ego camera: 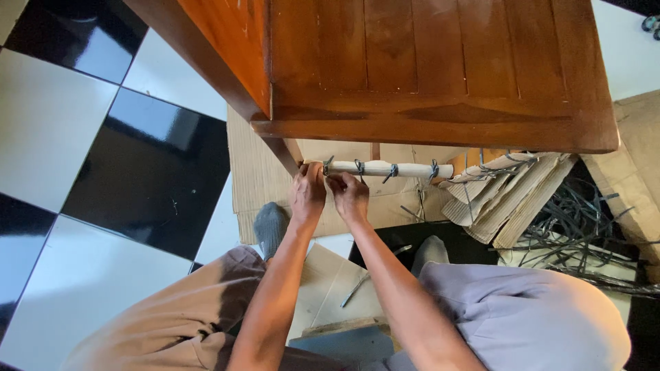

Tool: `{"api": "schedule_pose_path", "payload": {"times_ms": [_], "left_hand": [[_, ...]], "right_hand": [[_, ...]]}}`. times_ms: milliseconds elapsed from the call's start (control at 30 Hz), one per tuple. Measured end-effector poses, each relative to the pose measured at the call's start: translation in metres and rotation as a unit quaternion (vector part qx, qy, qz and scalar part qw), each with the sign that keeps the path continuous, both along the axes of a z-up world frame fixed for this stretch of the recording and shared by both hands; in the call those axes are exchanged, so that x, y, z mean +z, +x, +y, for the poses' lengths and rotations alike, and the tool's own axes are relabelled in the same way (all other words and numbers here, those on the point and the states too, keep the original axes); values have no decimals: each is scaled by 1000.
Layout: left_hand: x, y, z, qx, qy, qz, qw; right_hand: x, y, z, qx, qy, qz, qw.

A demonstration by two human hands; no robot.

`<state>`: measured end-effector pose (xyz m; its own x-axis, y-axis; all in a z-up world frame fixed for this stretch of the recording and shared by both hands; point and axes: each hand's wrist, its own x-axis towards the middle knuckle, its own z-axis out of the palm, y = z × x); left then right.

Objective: Securing protective cardboard padding to furniture legs using plastic ties

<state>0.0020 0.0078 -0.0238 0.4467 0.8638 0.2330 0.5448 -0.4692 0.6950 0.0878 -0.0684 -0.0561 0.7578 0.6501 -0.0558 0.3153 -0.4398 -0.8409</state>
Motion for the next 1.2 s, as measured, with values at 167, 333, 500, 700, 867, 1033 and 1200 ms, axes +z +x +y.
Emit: {"api": "schedule_pose_path", "payload": {"times_ms": [167, 333, 500, 700, 867, 1033, 1200], "left_hand": [[0, 3, 5, -40, 85, -13, 995], [-4, 6, 10, -15, 53, 10, 998], [-24, 13, 19, 11, -35, 81, 996], [-19, 12, 21, 11, -88, 84, 993], [-10, 9, 17, 12, -50, 87, 995], [-6, 9, 15, 9, -41, 50, 998], [-19, 2, 9, 0, -25, 10, 1000]], "right_hand": [[-6, -4, -7, -17, -5, -30, 999], [-4, -14, -10, -24, 8, -58, 998], [-11, -18, -17, -19, -17, -37, 999], [-18, -19, -17, -27, -9, -31, 999], [-10, -21, -22, -22, -28, -32, 999], [-17, -19, -28, -12, -62, -15, 998], [-21, -15, -45, -5, -118, 34, 992]]}}
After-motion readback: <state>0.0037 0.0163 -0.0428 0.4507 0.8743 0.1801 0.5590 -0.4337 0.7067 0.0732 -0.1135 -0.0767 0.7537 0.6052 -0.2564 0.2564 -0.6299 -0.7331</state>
